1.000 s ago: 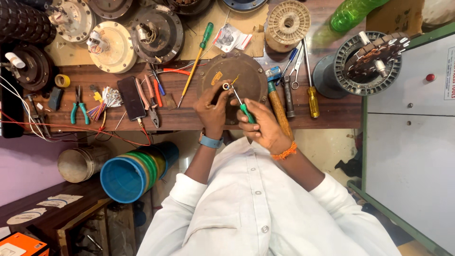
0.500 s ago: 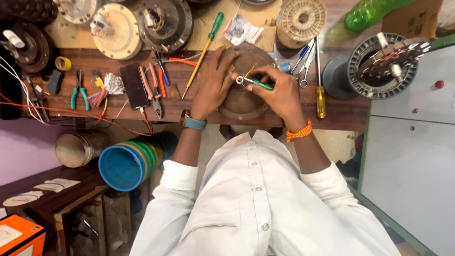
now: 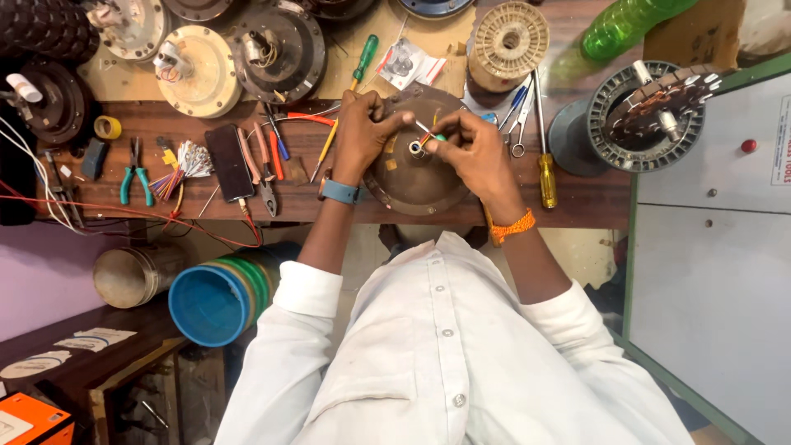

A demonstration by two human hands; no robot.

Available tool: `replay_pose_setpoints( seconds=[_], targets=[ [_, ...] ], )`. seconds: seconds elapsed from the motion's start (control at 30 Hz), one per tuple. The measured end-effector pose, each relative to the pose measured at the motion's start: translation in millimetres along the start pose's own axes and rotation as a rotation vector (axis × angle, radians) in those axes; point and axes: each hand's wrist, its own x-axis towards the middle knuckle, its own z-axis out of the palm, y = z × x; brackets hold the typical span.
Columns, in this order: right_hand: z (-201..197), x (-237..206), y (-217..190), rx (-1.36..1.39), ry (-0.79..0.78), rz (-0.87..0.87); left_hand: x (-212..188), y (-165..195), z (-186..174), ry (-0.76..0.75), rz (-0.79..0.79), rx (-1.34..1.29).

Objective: The person works on an electric motor end cover at a workbench, hammering a bearing or bushing into the round metal cover and using a screwdriver to tighten or adjust a fastener on it. They reposition the cover repeatedly and handle small fittings while another person stands nearby at the bench.

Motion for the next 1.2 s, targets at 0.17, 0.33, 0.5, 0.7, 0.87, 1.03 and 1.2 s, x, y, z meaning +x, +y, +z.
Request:
replay_pose_setpoints(
  seconds=[0.17,0.33,0.5,0.7,0.87,1.03,1.2],
  targets=[
    [-11.9,6.3,4.9,0.477,0.178,0.239,-10.3,8.2,-2.7,0.182,0.013,0.076],
    [-1.8,-23.4,0.6,0.785,0.445,0.123,-59.3,14.5,-16.6,0.017,-0.026,-0.941],
    [17.7,-15.1,-23.9,0.807,0.442,-0.104,-89.0,50.5,-14.8,0.271,0.151,0.014],
    [37.5,-31.8,-37.6,0.914,0.342,0.057,-73.8,38.2,-35.6,0.273,0.253,0.075],
    [69.7,-44.3,-48.6,0.808,0.097,0.068,-54.2,5.8,-72.6,0.122,0.332,-0.022],
    [86.3,-44.6,-59.6,0.759,0.071,-0.242,-53.2,-4.3,-96.4,0.076,0.437,-0.033],
    [96.8,-17.9,-59.5,-0.046,0.076,-0.202,-59.9,-15.2,-103.3,0.077,0.473,-0.018]
  ],
)
